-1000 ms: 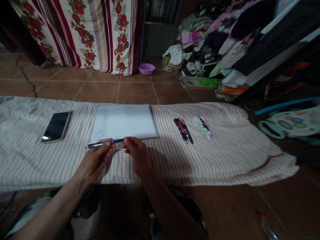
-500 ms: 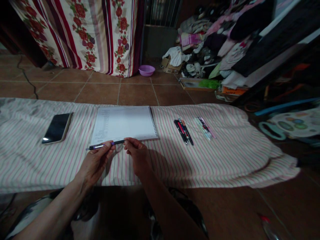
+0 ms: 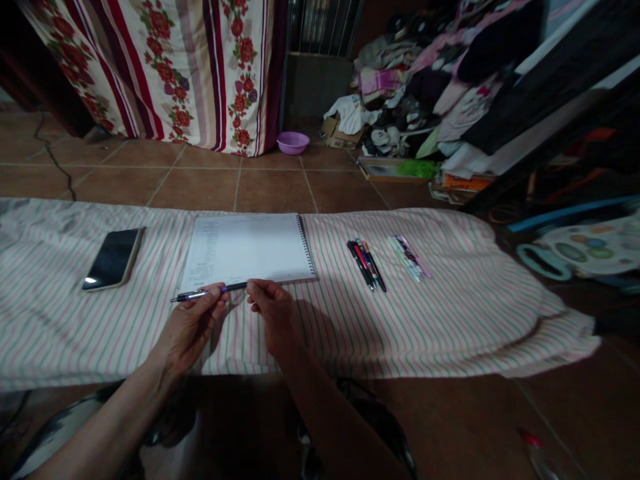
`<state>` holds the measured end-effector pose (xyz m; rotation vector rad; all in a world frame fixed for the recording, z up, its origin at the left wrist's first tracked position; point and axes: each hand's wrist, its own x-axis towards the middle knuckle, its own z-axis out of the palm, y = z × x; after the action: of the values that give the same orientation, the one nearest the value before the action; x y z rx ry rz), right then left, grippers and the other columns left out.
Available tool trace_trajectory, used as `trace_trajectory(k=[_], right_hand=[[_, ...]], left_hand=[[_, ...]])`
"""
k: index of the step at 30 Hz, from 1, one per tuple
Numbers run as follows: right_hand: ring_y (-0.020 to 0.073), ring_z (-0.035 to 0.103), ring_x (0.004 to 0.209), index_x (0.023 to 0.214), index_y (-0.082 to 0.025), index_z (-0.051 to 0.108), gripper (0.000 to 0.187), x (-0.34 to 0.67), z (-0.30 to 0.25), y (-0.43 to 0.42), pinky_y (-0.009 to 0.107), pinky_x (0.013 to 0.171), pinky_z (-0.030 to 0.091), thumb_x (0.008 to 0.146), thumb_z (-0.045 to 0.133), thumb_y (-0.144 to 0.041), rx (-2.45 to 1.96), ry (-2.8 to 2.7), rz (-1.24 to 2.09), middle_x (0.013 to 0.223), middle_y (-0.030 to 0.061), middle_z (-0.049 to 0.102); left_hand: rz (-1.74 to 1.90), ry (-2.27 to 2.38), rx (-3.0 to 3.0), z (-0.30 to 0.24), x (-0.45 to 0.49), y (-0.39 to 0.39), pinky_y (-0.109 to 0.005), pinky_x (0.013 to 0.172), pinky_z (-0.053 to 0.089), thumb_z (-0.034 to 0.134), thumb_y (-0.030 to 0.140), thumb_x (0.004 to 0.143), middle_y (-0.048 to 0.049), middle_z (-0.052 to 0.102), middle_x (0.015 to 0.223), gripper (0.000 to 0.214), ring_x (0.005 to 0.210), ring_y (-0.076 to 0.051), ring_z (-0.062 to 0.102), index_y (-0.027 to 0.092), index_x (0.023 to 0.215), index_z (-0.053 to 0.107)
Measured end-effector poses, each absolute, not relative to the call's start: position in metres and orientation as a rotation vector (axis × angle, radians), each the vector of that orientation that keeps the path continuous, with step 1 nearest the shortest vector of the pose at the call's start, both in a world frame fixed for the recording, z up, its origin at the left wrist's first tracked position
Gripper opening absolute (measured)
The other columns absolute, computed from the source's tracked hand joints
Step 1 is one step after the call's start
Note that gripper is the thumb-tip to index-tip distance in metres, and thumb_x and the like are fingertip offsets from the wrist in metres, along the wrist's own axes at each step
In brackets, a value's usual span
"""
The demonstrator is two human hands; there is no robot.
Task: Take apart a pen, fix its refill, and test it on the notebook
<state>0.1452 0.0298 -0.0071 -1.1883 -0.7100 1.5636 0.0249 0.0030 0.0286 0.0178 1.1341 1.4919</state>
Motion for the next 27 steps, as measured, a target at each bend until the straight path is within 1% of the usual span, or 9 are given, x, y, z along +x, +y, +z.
trace_trajectory(k=[7, 11, 13, 16, 19, 27], right_hand=[[0.0090, 0.044, 0.053, 0.064, -0.019, 0.062, 0.023, 0.1452, -0.0056, 0.0299, 0.024, 0.053, 0.035, 0.062, 0.073, -0.039, -1.208, -0.761, 1.568, 0.054, -0.0041, 0.052], [0.0088, 0.041, 0.051, 0.064, -0.019, 0.061, 0.026, 0.1453, -0.0049, 0.0293, 0.024, 0.052, 0.033, 0.062, 0.074, -0.041, -1.213, -0.769, 1.561, 0.052, -0.0046, 0.050], [0.0086, 0.043, 0.053, 0.066, -0.018, 0.062, 0.027, 0.1450, -0.0044, 0.0281, 0.024, 0.054, 0.035, 0.063, 0.074, -0.042, -1.202, -0.780, 1.571, 0.054, -0.0043, 0.052], [0.0094, 0.050, 0.059, 0.070, -0.017, 0.065, 0.031, 0.1437, -0.0029, 0.0257, 0.025, 0.060, 0.041, 0.063, 0.075, -0.045, -1.181, -0.772, 1.586, 0.062, -0.0021, 0.058], [0.0103, 0.054, 0.064, 0.074, -0.017, 0.067, 0.034, 0.1420, -0.0010, 0.0241, 0.026, 0.064, 0.043, 0.062, 0.075, -0.048, -1.157, -0.710, 1.592, 0.069, -0.0006, 0.062], [0.0084, 0.053, 0.061, 0.070, -0.018, 0.069, 0.031, 0.1402, -0.0006, 0.0270, 0.023, 0.062, 0.042, 0.055, 0.081, -0.041, -1.165, -0.559, 1.629, 0.065, -0.0020, 0.062]], left_hand=[[1.503, 1.126, 0.136, 0.0248, 0.0242, 0.0013, -0.015, 0.053, 0.056, 0.058, -0.007, 0.077, -0.0067, 0.068, 0.061, 0.015, 0.052, -0.010, 0.065, 0.003, 0.072, 0.068], [1.493, 1.133, 0.081, 0.0254, 0.0244, 0.0014, -0.015, 0.053, 0.056, 0.055, -0.007, 0.080, -0.0060, 0.068, 0.061, 0.019, 0.052, -0.010, 0.065, 0.004, 0.071, 0.068], [1.478, 1.138, 0.019, 0.0277, 0.0248, 0.0025, -0.015, 0.053, 0.057, 0.052, -0.007, 0.081, -0.0060, 0.067, 0.061, 0.022, 0.051, -0.010, 0.065, 0.003, 0.070, 0.067], [1.472, 1.134, -0.033, 0.0312, 0.0251, 0.0040, -0.015, 0.053, 0.057, 0.050, -0.006, 0.083, -0.0059, 0.067, 0.062, 0.023, 0.051, -0.010, 0.065, 0.003, 0.069, 0.066], [1.480, 1.126, -0.057, 0.0322, 0.0248, 0.0042, -0.015, 0.054, 0.057, 0.050, -0.005, 0.084, -0.0059, 0.068, 0.063, 0.023, 0.051, -0.010, 0.065, 0.004, 0.070, 0.066], [1.494, 1.122, -0.004, 0.0297, 0.0261, 0.0037, -0.015, 0.056, 0.057, 0.051, -0.008, 0.082, -0.0065, 0.068, 0.063, 0.022, 0.053, -0.010, 0.066, 0.004, 0.073, 0.067]])
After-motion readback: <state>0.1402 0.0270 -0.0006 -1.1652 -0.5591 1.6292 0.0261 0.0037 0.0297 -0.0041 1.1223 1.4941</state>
